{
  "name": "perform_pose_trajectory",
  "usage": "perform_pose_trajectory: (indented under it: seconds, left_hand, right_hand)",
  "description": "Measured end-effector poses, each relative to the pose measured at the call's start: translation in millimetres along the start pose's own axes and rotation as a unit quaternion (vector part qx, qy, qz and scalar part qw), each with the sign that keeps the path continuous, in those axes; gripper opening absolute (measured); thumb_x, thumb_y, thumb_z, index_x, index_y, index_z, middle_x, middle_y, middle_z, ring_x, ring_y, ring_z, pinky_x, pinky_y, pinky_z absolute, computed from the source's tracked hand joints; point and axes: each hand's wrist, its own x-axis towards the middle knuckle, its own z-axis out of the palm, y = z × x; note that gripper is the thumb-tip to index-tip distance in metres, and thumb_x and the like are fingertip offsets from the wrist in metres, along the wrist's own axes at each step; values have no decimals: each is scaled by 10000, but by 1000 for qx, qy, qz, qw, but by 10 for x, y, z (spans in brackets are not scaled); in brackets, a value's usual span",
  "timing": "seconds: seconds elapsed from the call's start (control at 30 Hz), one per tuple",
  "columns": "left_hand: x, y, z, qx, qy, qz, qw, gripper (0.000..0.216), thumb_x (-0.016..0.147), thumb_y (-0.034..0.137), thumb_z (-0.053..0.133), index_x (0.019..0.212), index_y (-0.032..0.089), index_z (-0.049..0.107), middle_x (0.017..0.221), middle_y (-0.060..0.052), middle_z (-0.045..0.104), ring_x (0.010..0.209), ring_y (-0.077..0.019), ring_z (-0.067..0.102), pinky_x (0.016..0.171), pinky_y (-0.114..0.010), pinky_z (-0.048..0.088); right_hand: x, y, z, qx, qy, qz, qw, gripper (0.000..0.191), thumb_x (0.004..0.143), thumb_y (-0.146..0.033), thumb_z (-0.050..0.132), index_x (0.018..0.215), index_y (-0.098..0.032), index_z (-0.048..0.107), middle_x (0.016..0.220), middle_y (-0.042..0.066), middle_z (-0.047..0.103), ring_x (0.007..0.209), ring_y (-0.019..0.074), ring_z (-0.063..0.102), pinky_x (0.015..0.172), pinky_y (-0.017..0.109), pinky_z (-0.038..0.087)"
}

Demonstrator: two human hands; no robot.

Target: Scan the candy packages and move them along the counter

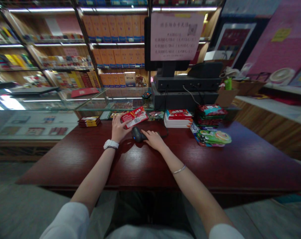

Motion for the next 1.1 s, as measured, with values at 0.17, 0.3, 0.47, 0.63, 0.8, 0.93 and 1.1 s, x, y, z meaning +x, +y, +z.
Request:
perform_pose_trajectory:
  seconds: [0.17, 0.3, 0.47, 0.63, 0.8, 0.93, 1.1]
  left_hand:
    - [-12, -13, 2, 5, 7, -14, 1000, 330, 827, 380, 707, 1145, 299, 733, 1440, -94, 525, 1367, -305, 466, 1216, -575, 229]
    - [-12, -41, -7, 15, 20, -21, 999, 323, 819, 373, 715, 1134, 303, 731, 1430, -90, 533, 1356, -304, 478, 1207, -584, 238]
    - [-17, -89, 8, 22, 33, -34, 999, 336, 801, 378, 732, 1127, 294, 733, 1416, -98, 542, 1344, -303, 488, 1203, -579, 254]
    - [-30, -138, 74, 15, 48, -42, 998, 355, 775, 375, 763, 1118, 289, 743, 1409, -106, 541, 1340, -317, 489, 1208, -578, 237]
    - [-40, -157, 109, 12, 63, -29, 998, 357, 773, 361, 773, 1123, 298, 747, 1403, -113, 535, 1339, -315, 490, 1217, -575, 220]
    - [-41, -157, 105, 13, 68, -17, 997, 373, 768, 351, 779, 1136, 307, 741, 1398, -110, 541, 1329, -312, 498, 1220, -579, 217]
    - [-45, -179, 121, 13, 71, -10, 997, 371, 758, 340, 784, 1125, 292, 747, 1400, -121, 541, 1328, -322, 501, 1216, -584, 220]
  right_hand:
    - [-15, -45, -44, -9, 8, -1, 1000, 599, 952, -290, 586, 1510, -195, 391, 1198, 143, 658, 1047, 293, 638, 873, 409, 492]
    - [-24, -30, -114, -14, 15, -10, 1000, 572, 958, -287, 556, 1499, -172, 408, 1229, 153, 648, 1034, 310, 627, 868, 432, 485]
    - [-17, 14, -230, -25, 70, 0, 997, 548, 971, -273, 502, 1504, -204, 396, 1524, 114, 475, 1033, 301, 613, 870, 438, 485]
    - [-22, 44, -352, -10, 108, 0, 994, 594, 985, -287, 460, 1551, -191, 308, 1538, 101, 471, 1051, 305, 588, 895, 448, 490]
    - [-29, 92, -396, 75, 147, 12, 986, 568, 994, -330, 440, 1532, -173, 346, 1485, 129, 526, 1156, 307, 592, 995, 472, 475]
    - [-31, 168, -416, 221, 189, 54, 955, 558, 974, -429, 455, 1467, -169, 440, 1412, 142, 588, 1272, 295, 568, 1066, 470, 452]
    - [-51, 283, -515, 330, 167, 107, 923, 550, 928, -514, 491, 1351, -168, 557, 1209, 135, 702, 1162, 305, 642, 989, 467, 505]
